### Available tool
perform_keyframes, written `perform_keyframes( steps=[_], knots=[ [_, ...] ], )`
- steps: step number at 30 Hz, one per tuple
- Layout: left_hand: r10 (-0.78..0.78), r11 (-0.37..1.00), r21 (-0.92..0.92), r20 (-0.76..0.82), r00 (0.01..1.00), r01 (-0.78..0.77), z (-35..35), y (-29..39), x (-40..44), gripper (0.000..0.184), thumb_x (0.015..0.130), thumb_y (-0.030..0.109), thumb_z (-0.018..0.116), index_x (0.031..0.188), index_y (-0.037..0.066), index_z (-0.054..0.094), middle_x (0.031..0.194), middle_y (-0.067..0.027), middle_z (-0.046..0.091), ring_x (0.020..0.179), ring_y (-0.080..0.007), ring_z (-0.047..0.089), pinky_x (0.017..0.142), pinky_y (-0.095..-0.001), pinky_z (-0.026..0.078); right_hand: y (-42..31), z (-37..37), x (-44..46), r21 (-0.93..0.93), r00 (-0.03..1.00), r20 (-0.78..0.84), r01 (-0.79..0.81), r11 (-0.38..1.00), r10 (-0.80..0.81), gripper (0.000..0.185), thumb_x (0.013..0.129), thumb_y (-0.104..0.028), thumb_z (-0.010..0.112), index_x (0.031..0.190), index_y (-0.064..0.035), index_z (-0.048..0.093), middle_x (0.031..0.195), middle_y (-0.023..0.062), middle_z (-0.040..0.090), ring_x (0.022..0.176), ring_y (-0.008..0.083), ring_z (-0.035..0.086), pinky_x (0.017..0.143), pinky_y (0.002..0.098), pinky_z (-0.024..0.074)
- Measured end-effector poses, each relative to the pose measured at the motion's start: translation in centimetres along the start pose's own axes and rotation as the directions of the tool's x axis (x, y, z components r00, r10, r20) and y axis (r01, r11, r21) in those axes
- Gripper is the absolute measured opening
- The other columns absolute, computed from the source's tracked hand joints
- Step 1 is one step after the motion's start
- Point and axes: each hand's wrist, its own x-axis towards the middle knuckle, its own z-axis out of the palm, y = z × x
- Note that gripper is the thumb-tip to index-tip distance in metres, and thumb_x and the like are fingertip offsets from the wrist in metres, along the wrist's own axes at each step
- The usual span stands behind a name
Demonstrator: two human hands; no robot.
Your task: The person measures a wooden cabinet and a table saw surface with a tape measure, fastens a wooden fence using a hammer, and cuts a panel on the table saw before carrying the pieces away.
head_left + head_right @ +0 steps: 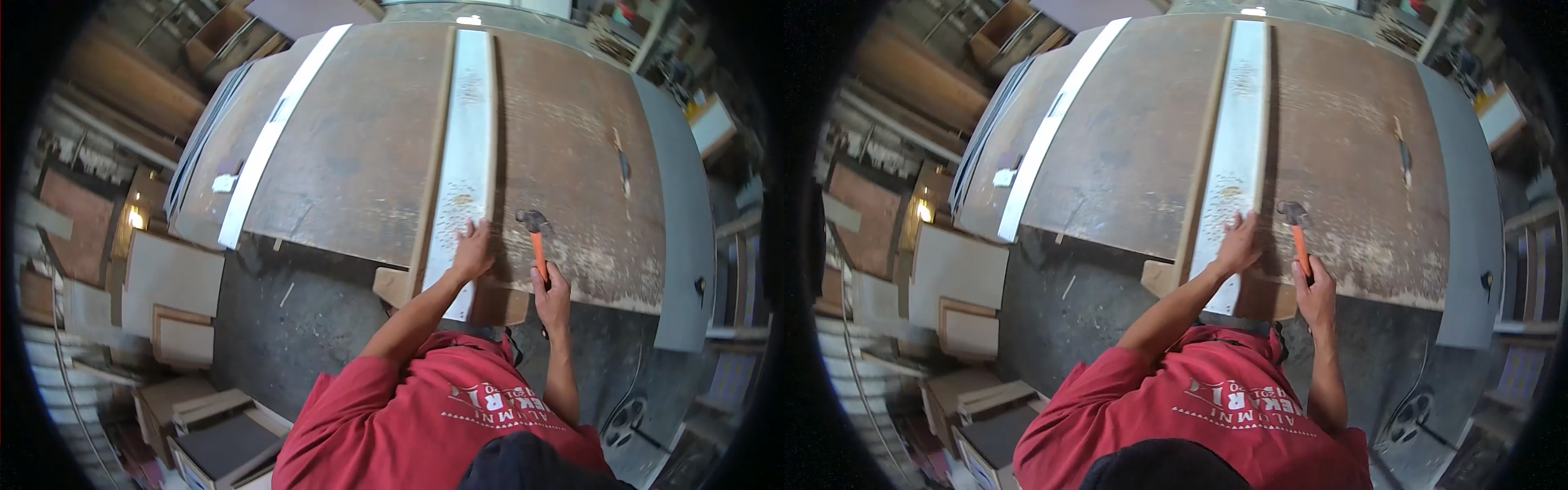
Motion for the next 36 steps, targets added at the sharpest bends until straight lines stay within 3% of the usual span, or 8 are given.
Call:
perform_keyframes(
  steps=[4,6,10,15,22,27,32,36],
  knots=[
    [0.073,0.945,-0.324,0.362,0.929,0.052,-4.7,-3.8,3.3,0.078,0.074,0.025,0.076,0.141,0.0,0.043,0.123,-0.0251,0.063,0.121,-0.0425,0.057,0.101,-0.0505,0.046,-7.2,8.4,2.3,-0.114,0.983,0.177,0.078,0.99,-0.057,0.023,0.094,-0.02,0.063,0.107,-0.0007,0.063,0.078,0.017,0.062,0.068,0.0249,0.059,0.065,0.0366,0.0476],
    [0.241,0.814,-0.51,-0.137,0.961,-0.277,-5.1,-9.1,2.0,0.048,0.083,0.023,0.069,0.126,0.004,0.06,0.103,-0.0224,0.069,0.093,-0.0343,0.068,0.081,-0.0433,0.053,-9.8,13.8,2.3,0.04,0.984,0.145,0.099,0.994,-0.104,0.023,0.093,-0.018,0.065,0.11,-0.0013,0.063,0.079,0.0123,0.064,0.07,0.0197,0.059,0.066,0.0346,0.0485],
    [-0.216,0.876,-0.457,-0.084,0.973,0.155,-19.2,-18.2,-2.7,0.034,0.083,0.007,0.06,0.115,0.001,0.068,0.106,-0.0182,0.072,0.095,-0.0296,0.07,0.086,-0.0375,0.055,-9.9,24.1,3.6,0.096,0.953,0.298,-0.084,0.992,0.052,0.035,0.091,-0.011,0.066,0.125,-0.0046,0.059,0.078,0.0081,0.064,0.066,0.0122,0.058,0.062,0.0302,0.0481],
    [-0.764,0.643,-0.565,-0.525,0.376,0.517,-31.3,-35.0,-14.4,0.035,0.08,0.009,0.055,0.11,0.0,0.069,0.105,-0.0197,0.071,0.095,-0.0295,0.069,0.083,-0.0374,0.053,-11.1,35.3,6.9,0.004,0.936,0.335,0.115,0.993,-0.11,0.047,0.086,-0.001,0.057,0.131,-0.014,0.053,0.09,0.0156,0.067,0.08,0.0302,0.068,0.071,0.0393,0.0526],
    [-0.589,0.611,-0.508,-0.804,-0.081,0.607,-37.4,-50.4,-29.4,0.029,0.089,0.007,0.058,0.114,-0.003,0.068,0.105,-0.0174,0.072,0.092,-0.0288,0.068,0.087,-0.0385,0.052,-10.1,43.1,11.9,-0.063,0.968,0.245,-0.033,0.997,0.047,0.042,0.088,-0.009,0.061,0.129,-0.0096,0.053,0.121,0.0192,0.061,0.111,0.0399,0.059,0.092,0.048,0.048],
    [-0.501,0.813,-0.395,-0.849,0.168,0.427,-34.1,-46.1,-25.1,0.029,0.084,-0.001,0.051,0.107,-0.003,0.069,0.096,-0.0154,0.07,0.089,-0.0269,0.064,0.086,-0.0388,0.051,-9.6,35.9,10.0,-0.168,0.983,0.002,0.18,0.969,-0.182,0.049,0.088,-0.016,0.066,0.134,-0.0079,0.052,0.138,0.0192,0.049,0.131,0.04,0.043,0.108,0.0471,0.0372],
    [-0.558,0.819,-0.508,-0.596,0.577,0.266,-27.4,-32.7,-15.3,0.035,0.086,-0.004,0.046,0.115,-0.005,0.066,0.109,-0.0154,0.069,0.1,-0.0234,0.065,0.092,-0.0354,0.049,0.2,26.2,-2.8,-0.404,0.67,-0.742,-0.483,0.777,0.031,0.063,0.091,-0.023,0.064,0.148,-0.0129,0.039,0.151,0.0202,0.034,0.141,0.0379,0.031,0.113,0.0515,0.0303],
    [-0.359,0.747,-0.651,-0.228,0.905,0.132,-22.4,-23.8,-11.9,0.033,0.088,-0.002,0.049,0.117,-0.002,0.064,0.112,-0.0119,0.068,0.104,-0.0218,0.063,0.093,-0.0337,0.048,0.9,22.0,-10.1,0.695,0.135,-0.503,-0.525,0.492,0.854,0.069,0.094,-0.043,0.057,0.15,-0.0092,0.034,0.155,0.0147,0.029,0.141,0.0371,0.03,0.107,0.0597,0.0332]
  ],
)
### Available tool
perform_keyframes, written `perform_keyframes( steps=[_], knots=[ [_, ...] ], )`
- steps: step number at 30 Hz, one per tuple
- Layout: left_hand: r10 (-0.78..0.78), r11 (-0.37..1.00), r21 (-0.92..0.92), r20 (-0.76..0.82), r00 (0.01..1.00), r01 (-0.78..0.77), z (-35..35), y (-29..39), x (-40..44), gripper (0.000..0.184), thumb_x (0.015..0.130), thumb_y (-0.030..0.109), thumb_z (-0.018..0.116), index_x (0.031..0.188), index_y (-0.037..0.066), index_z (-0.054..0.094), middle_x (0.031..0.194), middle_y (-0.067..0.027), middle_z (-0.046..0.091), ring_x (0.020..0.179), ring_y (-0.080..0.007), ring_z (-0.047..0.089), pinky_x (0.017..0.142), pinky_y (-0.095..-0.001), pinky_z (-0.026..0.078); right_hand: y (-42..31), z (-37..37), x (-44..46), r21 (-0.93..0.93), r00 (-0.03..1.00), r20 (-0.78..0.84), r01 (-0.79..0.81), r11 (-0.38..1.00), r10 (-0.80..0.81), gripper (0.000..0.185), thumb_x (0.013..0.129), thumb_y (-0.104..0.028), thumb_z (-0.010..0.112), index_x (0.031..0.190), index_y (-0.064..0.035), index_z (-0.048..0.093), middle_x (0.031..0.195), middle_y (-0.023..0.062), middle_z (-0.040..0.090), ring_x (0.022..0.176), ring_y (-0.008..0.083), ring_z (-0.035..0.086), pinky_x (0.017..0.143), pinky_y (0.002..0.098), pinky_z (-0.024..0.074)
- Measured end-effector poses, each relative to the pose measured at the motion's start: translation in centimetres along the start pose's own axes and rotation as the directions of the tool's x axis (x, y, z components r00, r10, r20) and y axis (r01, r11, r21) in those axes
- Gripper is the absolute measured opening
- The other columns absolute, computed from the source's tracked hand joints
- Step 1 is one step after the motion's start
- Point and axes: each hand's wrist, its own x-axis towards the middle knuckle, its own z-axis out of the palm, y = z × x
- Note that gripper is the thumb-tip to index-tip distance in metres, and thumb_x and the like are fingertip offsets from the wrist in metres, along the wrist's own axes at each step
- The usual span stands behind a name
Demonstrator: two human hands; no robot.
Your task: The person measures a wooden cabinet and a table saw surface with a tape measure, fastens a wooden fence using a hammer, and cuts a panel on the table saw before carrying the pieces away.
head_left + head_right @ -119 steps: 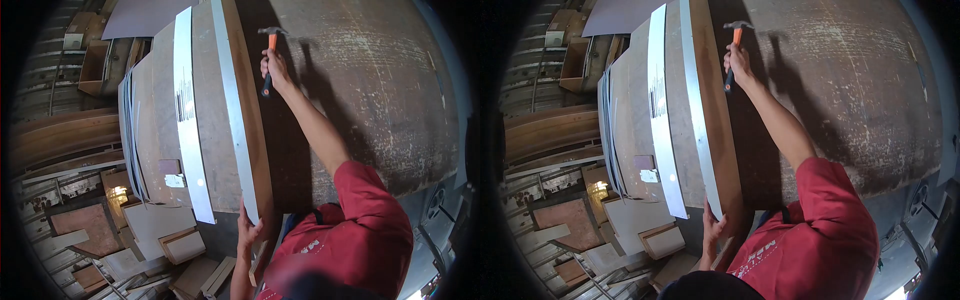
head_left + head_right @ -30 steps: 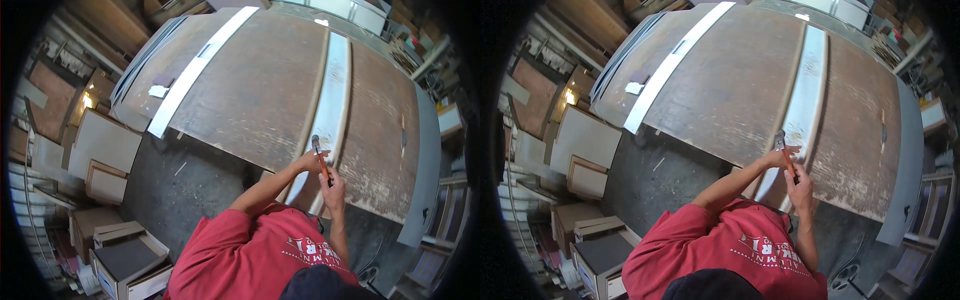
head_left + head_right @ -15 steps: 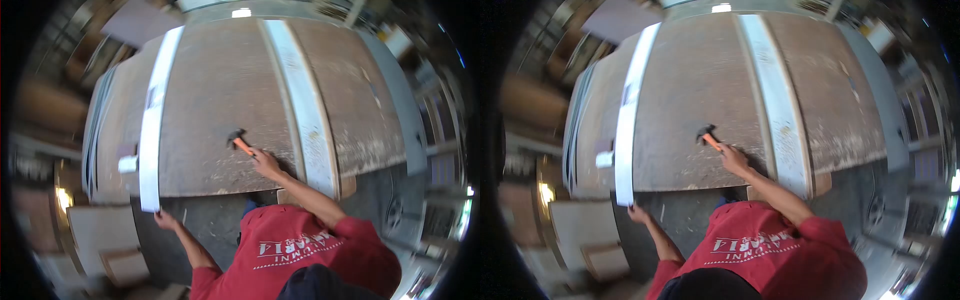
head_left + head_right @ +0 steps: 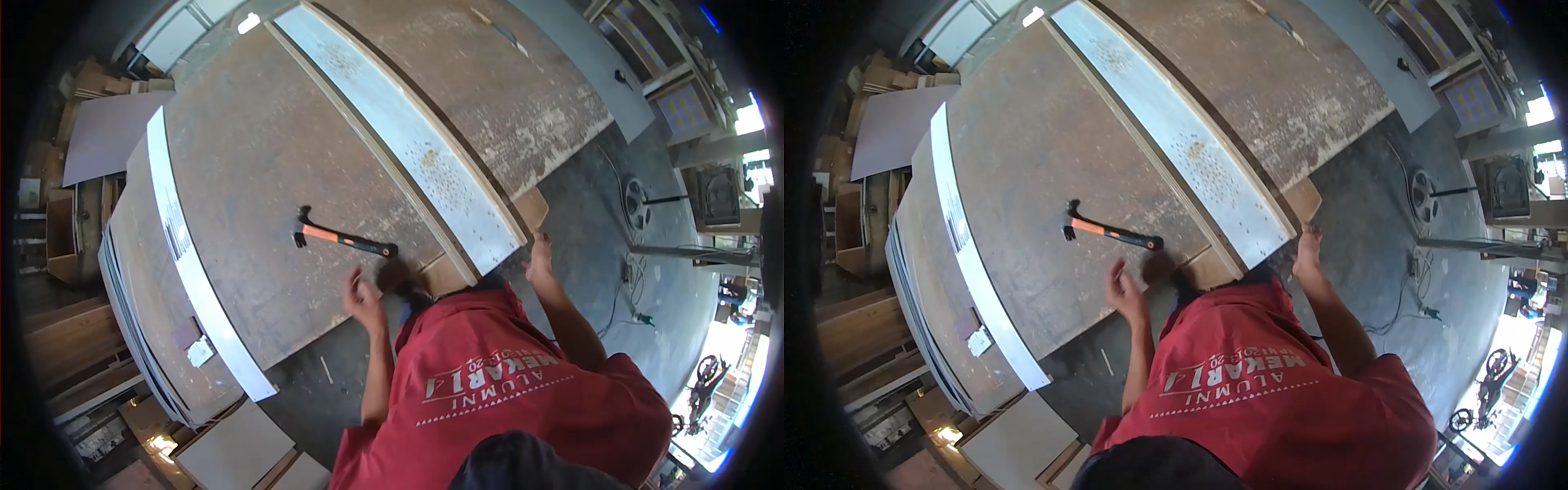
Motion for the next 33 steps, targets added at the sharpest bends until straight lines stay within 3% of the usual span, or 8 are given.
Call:
perform_keyframes(
  steps=[1,5,13,16,19,22,30,33],
  knots=[
    [0.0,0.999,-0.05,0.092,0.996,0.004,2.0,-0.2,-0.6,0.031,0.091,-0.001,0.049,0.119,-0.003,0.063,0.114,-0.0114,0.067,0.104,-0.0199,0.063,0.093,-0.032,0.047,-2.0,-0.4,-0.5,0.098,0.918,0.072,-0.396,0.913,0.39,0.072,0.094,-0.05,0.053,0.149,-0.0071,0.034,0.156,0.0134,0.027,0.141,0.0368,0.03,0.104,0.0627,0.0344],
    [-0.093,0.989,-0.079,0.308,0.947,0.123,5.4,0.0,-3.3,0.028,0.095,0.002,0.052,0.121,-0.002,0.062,0.113,-0.009,0.066,0.102,-0.0153,0.062,0.091,-0.0284,0.047,4.4,-0.9,8.6,0.334,0.748,0.601,-0.554,0.763,0.28,0.077,0.09,-0.06,0.053,0.15,-0.0171,0.029,0.154,0.0162,0.031,0.127,0.0424,0.049,0.095,0.0709,0.0407],
    [0.044,0.969,0.238,0.121,0.992,-0.072,11.2,1.6,-10.1,0.039,0.092,0.005,0.057,0.13,-0.001,0.054,0.131,-0.014,0.055,0.122,-0.0239,0.051,0.105,-0.0396,0.038,0.2,1.1,5.6,0.194,0.689,0.601,-0.617,0.762,0.405,0.115,0.085,-0.057,0.067,0.153,-0.024,-0.019,0.156,0.0137,0.026,0.125,0.0424,0.052,0.096,0.076,0.0367],
    [0.229,0.868,0.408,0.176,0.957,-0.282,15.4,4.1,-14.7,0.053,0.091,0.008,0.059,0.142,0.001,0.042,0.145,-0.0157,0.041,0.136,-0.0286,0.038,0.112,-0.0432,0.031,0.2,-3.1,6.7,-0.017,0.577,0.7,-0.576,0.817,0.421,0.104,0.088,-0.056,0.064,0.155,-0.0187,-0.007,0.158,0.0167,0.024,0.132,0.0435,0.046,0.106,0.069,0.0316],
    [-0.109,0.992,0.024,-0.271,0.956,0.12,18.6,3.2,-18.3,0.063,0.089,0.014,0.066,0.144,0.001,0.037,0.145,-0.015,0.04,0.132,-0.0321,0.04,0.111,-0.045,0.032,-0.5,-8.6,10.8,-0.152,0.381,0.862,-0.434,0.888,0.334,0.081,0.094,-0.05,0.058,0.154,-0.0135,0.018,0.153,0.0182,0.036,0.131,0.0391,0.047,0.104,0.0599,0.0392],
    [-0.844,0.324,-0.617,0.153,0.514,0.717,15.5,0.1,-18.9,0.077,0.083,0.036,0.074,0.139,-0.002,0.036,0.133,-0.0144,0.047,0.122,-0.0284,0.046,0.107,-0.0419,0.036,-1.5,-13.3,14.9,-0.041,0.438,0.865,-0.422,0.906,0.243,0.059,0.099,-0.046,0.051,0.145,-0.0102,0.038,0.139,0.0168,0.051,0.124,0.0323,0.054,0.1,0.0492,0.045],
    [-0.487,0.307,-0.803,0.329,0.809,0.511,25.1,-4.9,-13.5,0.075,0.088,0.068,0.037,0.14,0.016,0.051,0.14,-0.005,0.055,0.128,-0.0317,0.048,0.112,-0.0539,0.034,-5.7,-18.5,25.8,-0.012,0.712,0.67,-0.274,0.962,0.211,0.049,0.1,-0.043,0.05,0.134,-0.0072,0.053,0.121,0.0112,0.065,0.107,0.024,0.064,0.088,0.0377,0.0512],
    [-0.773,0.294,-0.829,0.088,0.628,0.477,24.0,-6.9,-13.1,0.076,0.087,0.067,0.038,0.141,0.013,0.049,0.14,-0.0065,0.054,0.127,-0.035,0.05,0.107,-0.0574,0.038,-7.9,-19.7,31.1,-0.028,0.825,0.555,-0.104,0.994,0.102,0.04,0.099,-0.037,0.055,0.127,-0.0082,0.058,0.113,0.0096,0.068,0.097,0.0227,0.067,0.08,0.0354,0.0523]
  ],
)
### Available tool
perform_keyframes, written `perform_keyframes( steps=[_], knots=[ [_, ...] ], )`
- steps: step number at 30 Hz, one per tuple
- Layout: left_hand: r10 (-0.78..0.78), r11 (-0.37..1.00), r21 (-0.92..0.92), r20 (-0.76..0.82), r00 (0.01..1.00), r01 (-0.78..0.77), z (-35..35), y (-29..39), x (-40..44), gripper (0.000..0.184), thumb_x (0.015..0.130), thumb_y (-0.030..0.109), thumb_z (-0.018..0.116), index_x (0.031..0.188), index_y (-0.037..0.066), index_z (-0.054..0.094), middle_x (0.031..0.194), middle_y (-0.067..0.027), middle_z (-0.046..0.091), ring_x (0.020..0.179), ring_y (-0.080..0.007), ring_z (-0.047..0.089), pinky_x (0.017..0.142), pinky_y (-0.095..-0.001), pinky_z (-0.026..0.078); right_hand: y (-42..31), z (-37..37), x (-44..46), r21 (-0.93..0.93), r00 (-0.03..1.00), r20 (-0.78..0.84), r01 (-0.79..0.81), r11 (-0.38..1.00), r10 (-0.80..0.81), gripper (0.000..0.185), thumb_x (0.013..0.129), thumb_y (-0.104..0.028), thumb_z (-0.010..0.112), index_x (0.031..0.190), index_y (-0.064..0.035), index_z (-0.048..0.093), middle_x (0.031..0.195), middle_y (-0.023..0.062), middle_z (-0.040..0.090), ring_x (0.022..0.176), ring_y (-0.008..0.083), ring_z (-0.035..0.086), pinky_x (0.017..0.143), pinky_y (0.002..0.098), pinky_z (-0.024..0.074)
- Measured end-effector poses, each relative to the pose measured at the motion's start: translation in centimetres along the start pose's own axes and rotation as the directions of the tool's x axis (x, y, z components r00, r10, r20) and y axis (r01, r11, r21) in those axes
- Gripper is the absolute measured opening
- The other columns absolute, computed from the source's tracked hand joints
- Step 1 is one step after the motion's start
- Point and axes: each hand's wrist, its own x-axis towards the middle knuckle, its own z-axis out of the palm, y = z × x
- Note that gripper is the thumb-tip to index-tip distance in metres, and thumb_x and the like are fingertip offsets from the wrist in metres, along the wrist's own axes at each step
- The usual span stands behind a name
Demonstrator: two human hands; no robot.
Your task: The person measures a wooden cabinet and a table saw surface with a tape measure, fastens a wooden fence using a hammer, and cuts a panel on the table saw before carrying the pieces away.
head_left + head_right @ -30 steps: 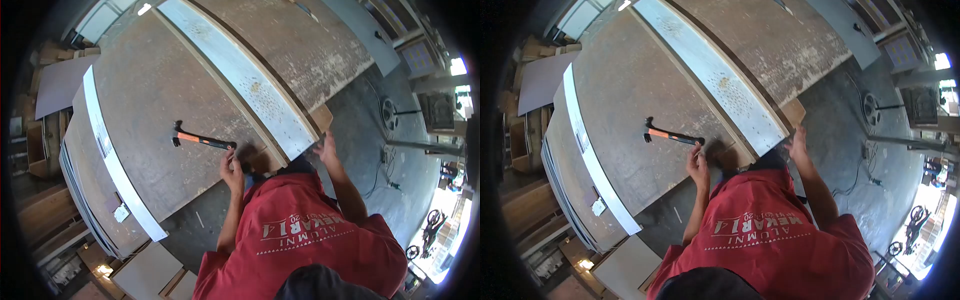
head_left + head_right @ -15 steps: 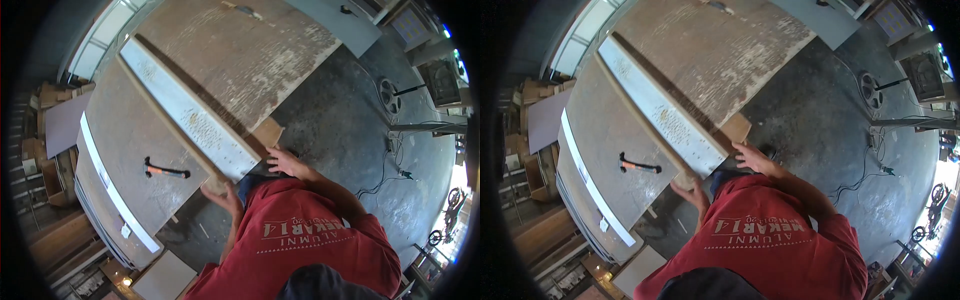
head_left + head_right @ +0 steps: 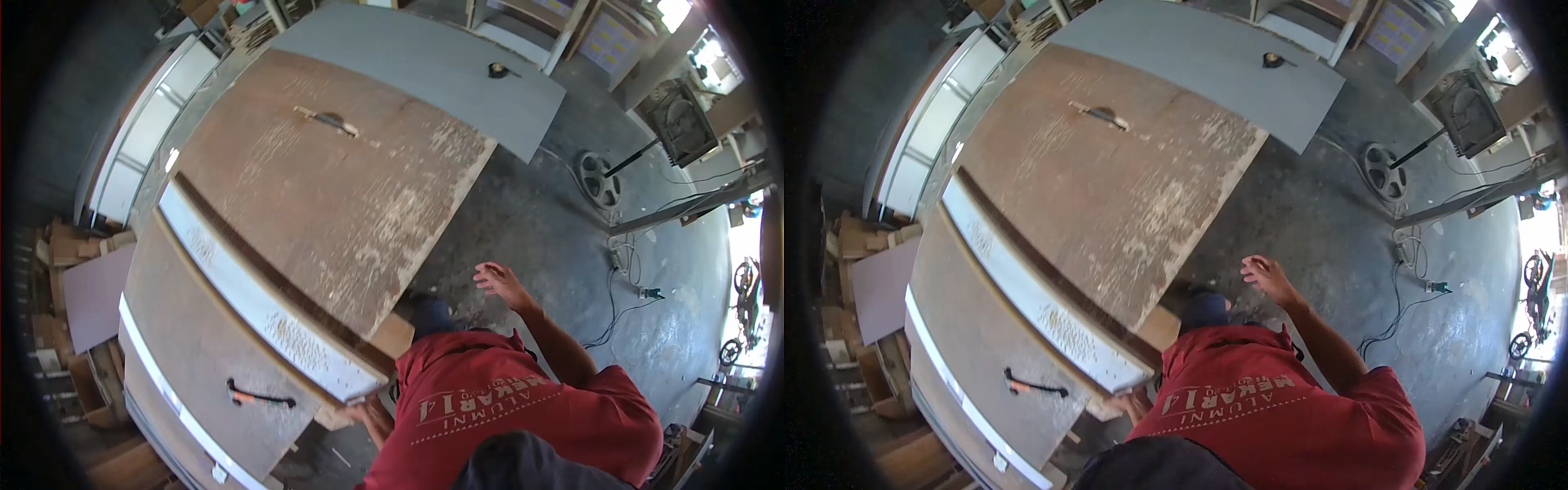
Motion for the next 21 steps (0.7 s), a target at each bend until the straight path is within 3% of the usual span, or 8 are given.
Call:
perform_keyframes(
  steps=[2,4,10,13,17,19,20,21],
  knots=[
    [0.05,0.998,0.026,-0.069,0.996,-0.049,1.0,-0.2,0.3,0.075,0.087,0.063,0.041,0.141,0.012,0.047,0.139,-0.009,0.054,0.125,-0.0358,0.051,0.104,-0.0567,0.039,-1.8,-2.7,3.1,-0.079,0.994,-0.077,0.073,0.994,-0.079,0.036,0.098,-0.033,0.059,0.125,-0.0088,0.06,0.11,0.01,0.07,0.093,0.0224,0.069,0.077,0.0349,0.053],
    [0.123,0.991,0.075,-0.126,0.984,-0.114,2.9,-0.5,0.6,0.073,0.086,0.059,0.045,0.142,0.011,0.046,0.137,-0.0114,0.054,0.122,-0.0366,0.053,0.101,-0.056,0.041,-4.4,-5.2,6.5,-0.604,0.81,-0.166,0.367,0.708,-0.562,0.028,0.094,-0.022,0.064,0.119,-0.0089,0.062,0.103,0.0127,0.07,0.088,0.026,0.07,0.072,0.0348,0.0534],
    [0.45,0.881,0.301,-0.296,0.843,-0.365,7.0,-0.2,-0.4,0.072,0.085,0.048,0.056,0.144,0.009,0.04,0.133,-0.0188,0.056,0.116,-0.039,0.056,0.092,-0.0538,0.046,-16.6,-13.2,17.5,-0.792,0.596,-0.064,0.457,0.404,-0.8,0.03,0.09,-0.014,0.066,0.119,-0.0059,0.062,0.102,0.0143,0.07,0.086,0.0253,0.07,0.075,0.0347,0.0541],
    [0.691,0.718,0.45,-0.374,0.618,-0.531,9.1,0.1,-2.7,0.073,0.085,0.042,0.061,0.145,0.007,0.038,0.131,-0.0225,0.056,0.113,-0.0403,0.058,0.088,-0.0527,0.048,-23.8,-16.6,23.9,-0.865,0.548,-0.031,0.404,0.297,-0.836,0.04,0.085,-0.013,0.069,0.124,-0.0083,0.059,0.113,0.0182,0.066,0.1,0.0358,0.065,0.086,0.0419,0.0522],
    [0.949,0.276,0.828,-0.315,0.002,-0.489,13.7,-0.4,-7.3,0.076,0.084,0.034,0.068,0.146,0.005,0.034,0.128,-0.0275,0.057,0.109,-0.0419,0.06,0.081,-0.0512,0.051,-31.8,-23.0,34.8,-0.928,0.557,0.126,0.359,0.101,-0.821,0.062,0.081,-0.012,0.071,0.139,-0.0148,0.048,0.137,0.0136,0.054,0.126,0.0338,0.051,0.103,0.0446,0.0435],
    [0.991,0.137,0.98,-0.135,0.021,-0.144,15.8,-2.0,-7.2,0.054,0.089,0.018,0.065,0.136,-0.005,0.05,0.116,-0.0219,0.064,0.099,-0.0323,0.062,0.089,-0.0474,0.049,-35.5,-25.3,38.9,-0.942,0.586,0.192,0.336,0.02,-0.787,0.07,0.08,-0.009,0.071,0.144,-0.0173,0.043,0.149,0.0094,0.044,0.137,0.0308,0.042,0.11,0.0449,0.0374],
    [0.988,0.049,0.946,0.001,0.154,-0.321,14.1,-2.1,-4.9,0.059,0.088,0.034,0.058,0.132,-0.004,0.054,0.127,-0.0251,0.059,0.107,-0.0374,0.06,0.095,-0.0495,0.042,-37.5,-26.0,39.7,-0.948,0.644,0.197,0.318,0.025,-0.739,0.072,0.08,-0.007,0.071,0.145,-0.018,0.042,0.153,0.0074,0.04,0.14,0.0297,0.038,0.113,0.0452,0.0345],
    [0.999,-0.001,0.793,0.02,0.025,-0.61,19.2,-6.0,-5.7,0.058,0.087,0.029,0.057,0.133,-0.007,0.053,0.125,-0.0238,0.06,0.107,-0.0333,0.059,0.096,-0.0465,0.043,-38.8,-27.2,41.7,-0.939,0.674,0.238,0.344,0.013,-0.7,0.073,0.08,-0.005,0.071,0.145,-0.018,0.042,0.154,0.0067,0.039,0.14,0.0303,0.038,0.114,0.0446,0.0341]
  ],
)
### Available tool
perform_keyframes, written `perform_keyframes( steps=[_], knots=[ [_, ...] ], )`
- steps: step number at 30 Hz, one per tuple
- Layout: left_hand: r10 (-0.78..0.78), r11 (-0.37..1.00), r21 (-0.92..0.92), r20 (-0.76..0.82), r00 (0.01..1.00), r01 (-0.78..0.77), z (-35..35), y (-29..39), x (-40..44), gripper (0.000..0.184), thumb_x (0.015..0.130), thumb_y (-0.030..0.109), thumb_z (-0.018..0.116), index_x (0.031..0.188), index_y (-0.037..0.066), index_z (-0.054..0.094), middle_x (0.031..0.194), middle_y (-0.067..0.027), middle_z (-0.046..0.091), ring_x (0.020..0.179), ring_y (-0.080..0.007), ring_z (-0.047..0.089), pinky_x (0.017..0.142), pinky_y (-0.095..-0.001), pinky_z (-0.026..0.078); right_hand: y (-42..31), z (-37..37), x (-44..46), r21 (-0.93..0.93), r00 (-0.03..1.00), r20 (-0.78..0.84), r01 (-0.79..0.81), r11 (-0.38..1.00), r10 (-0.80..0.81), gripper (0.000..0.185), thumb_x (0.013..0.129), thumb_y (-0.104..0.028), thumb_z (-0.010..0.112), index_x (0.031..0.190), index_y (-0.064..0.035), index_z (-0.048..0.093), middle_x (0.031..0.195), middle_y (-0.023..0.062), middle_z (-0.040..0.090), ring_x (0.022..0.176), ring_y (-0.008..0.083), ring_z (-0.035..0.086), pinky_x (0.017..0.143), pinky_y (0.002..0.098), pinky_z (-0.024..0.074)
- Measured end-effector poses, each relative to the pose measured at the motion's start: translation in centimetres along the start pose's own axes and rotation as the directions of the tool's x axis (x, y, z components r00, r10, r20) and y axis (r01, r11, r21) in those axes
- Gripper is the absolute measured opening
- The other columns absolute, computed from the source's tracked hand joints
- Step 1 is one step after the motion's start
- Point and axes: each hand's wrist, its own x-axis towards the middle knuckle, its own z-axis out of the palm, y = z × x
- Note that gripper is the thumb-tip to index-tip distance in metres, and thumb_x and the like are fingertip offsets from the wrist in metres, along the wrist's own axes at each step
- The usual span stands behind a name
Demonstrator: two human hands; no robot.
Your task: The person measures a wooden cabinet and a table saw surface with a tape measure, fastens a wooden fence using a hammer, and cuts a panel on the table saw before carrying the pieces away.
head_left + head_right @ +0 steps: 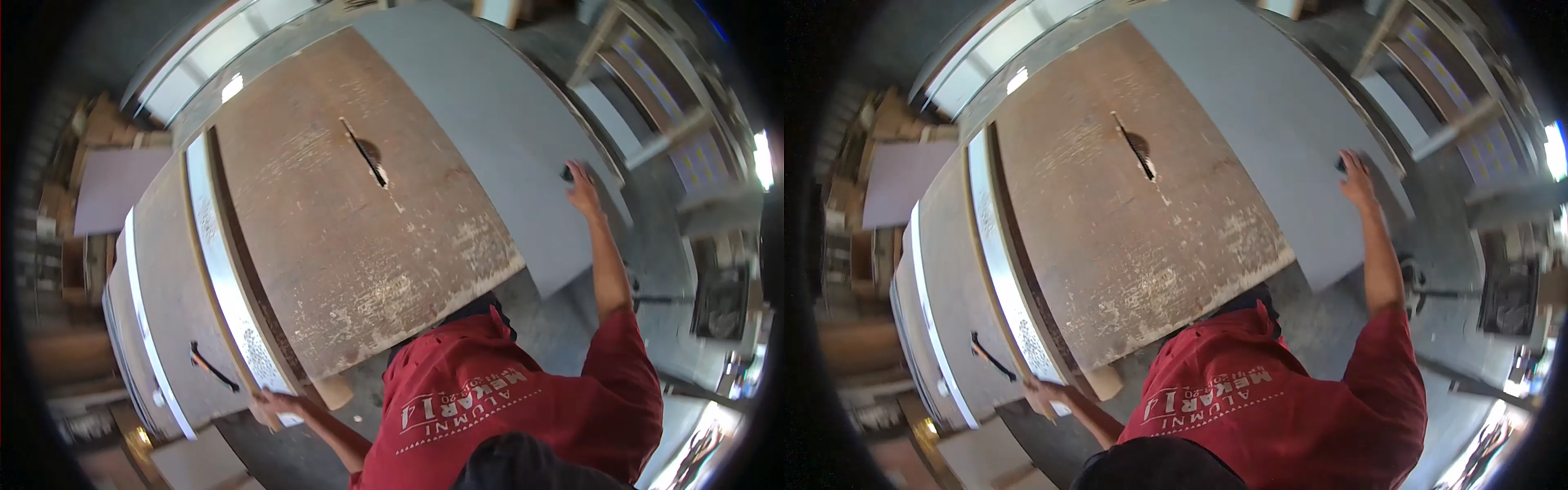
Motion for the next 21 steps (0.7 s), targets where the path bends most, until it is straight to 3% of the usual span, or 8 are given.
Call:
perform_keyframes(
  steps=[1,2,3,10,12,14,16,21],
  knots=[
    [-0.069,0.996,-0.057,0.089,0.994,0.075,1.2,4.9,-2.8,0.055,0.089,0.023,0.056,0.135,-0.007,0.052,0.127,-0.0233,0.059,0.114,-0.0304,0.056,0.099,-0.0436,0.043,1.8,0.3,1.6,0.008,0.998,0.065,0.023,1.0,-0.024,0.073,0.08,-0.003,0.071,0.146,-0.0179,0.041,0.155,0.0061,0.038,0.14,0.0309,0.038,0.115,0.0441,0.0337],
    [-0.404,0.89,-0.142,0.199,0.893,0.434,2.2,13.1,-6.4,0.05,0.091,0.017,0.055,0.135,-0.006,0.052,0.129,-0.0219,0.057,0.121,-0.0297,0.052,0.104,-0.0404,0.04,2.8,0.0,2.8,0.081,0.988,0.115,0.095,0.992,-0.104,0.071,0.08,-0.001,0.071,0.144,-0.0167,0.044,0.154,0.0057,0.039,0.14,0.0318,0.037,0.115,0.0437,0.0342],
    [-0.356,0.815,-0.341,0.343,0.869,0.468,3.9,13.0,-9.0,0.045,0.093,0.013,0.053,0.136,-0.003,0.051,0.131,-0.0177,0.056,0.123,-0.0286,0.051,0.107,-0.0402,0.038,3.7,-0.1,3.4,0.16,0.971,0.161,0.151,0.975,-0.177,0.069,0.08,0.001,0.07,0.142,-0.0154,0.046,0.154,0.0054,0.039,0.14,0.0327,0.037,0.115,0.0434,0.0347],
    [-0.06,0.886,-0.127,0.922,0.383,0.445,12.6,29.1,-23.5,0.042,0.09,0.006,0.061,0.132,0.001,0.057,0.134,-0.0121,0.061,0.113,-0.0226,0.062,0.096,-0.0344,0.049,4.7,1.0,6.0,0.119,0.958,0.105,0.256,0.959,-0.268,0.041,0.088,-0.009,0.067,0.127,-0.0094,0.057,0.137,0.0089,0.055,0.123,0.034,0.052,0.103,0.043,0.044],
    [0.123,0.957,-0.198,0.939,0.322,0.212,14.6,32.0,-26.1,0.042,0.089,0.01,0.063,0.131,0.006,0.06,0.129,-0.0123,0.064,0.108,-0.0209,0.064,0.091,-0.0354,0.051,3.2,2.6,7.3,0.089,0.948,0.016,0.316,0.945,-0.318,0.036,0.091,-0.013,0.066,0.126,-0.0093,0.057,0.129,0.0105,0.06,0.115,0.0329,0.057,0.097,0.0415,0.0474],
    [0.19,0.951,-0.236,0.955,0.226,0.199,16.2,33.6,-28.2,0.042,0.088,0.014,0.064,0.13,0.008,0.061,0.124,-0.0119,0.067,0.109,-0.0208,0.064,0.089,-0.0364,0.052,0.1,3.9,6.8,0.445,0.967,0.254,-0.146,0.883,0.032,0.027,0.096,-0.022,0.061,0.12,-0.0086,0.058,0.111,0.0122,0.065,0.094,0.0276,0.063,0.081,0.0375,0.0506],
    [0.224,0.924,-0.261,0.962,0.155,0.279,18.2,33.5,-30.4,0.042,0.087,0.016,0.066,0.127,0.005,0.061,0.125,-0.0135,0.066,0.105,-0.0245,0.067,0.089,-0.0374,0.052,-5.9,4.2,5.3,0.726,0.889,0.41,-0.185,0.662,-0.201,0.03,0.097,-0.026,0.058,0.12,-0.0081,0.053,0.098,0.0126,0.065,0.08,0.0226,0.061,0.072,0.0345,0.0498],
    [0.273,0.908,-0.239,0.961,-0.052,0.344,20.4,34.2,-31.5,0.04,0.091,0.016,0.065,0.127,0.001,0.06,0.122,-0.014,0.066,0.11,-0.0207,0.062,0.093,-0.037,0.051,-23.0,0.1,-0.4,0.663,0.687,0.403,0.237,0.71,-0.605,0.054,0.083,-0.031,0.074,0.121,-0.0075,0.044,0.1,0.0189,0.065,0.09,0.0359,0.066,0.079,0.0424,0.0521]
  ],
)
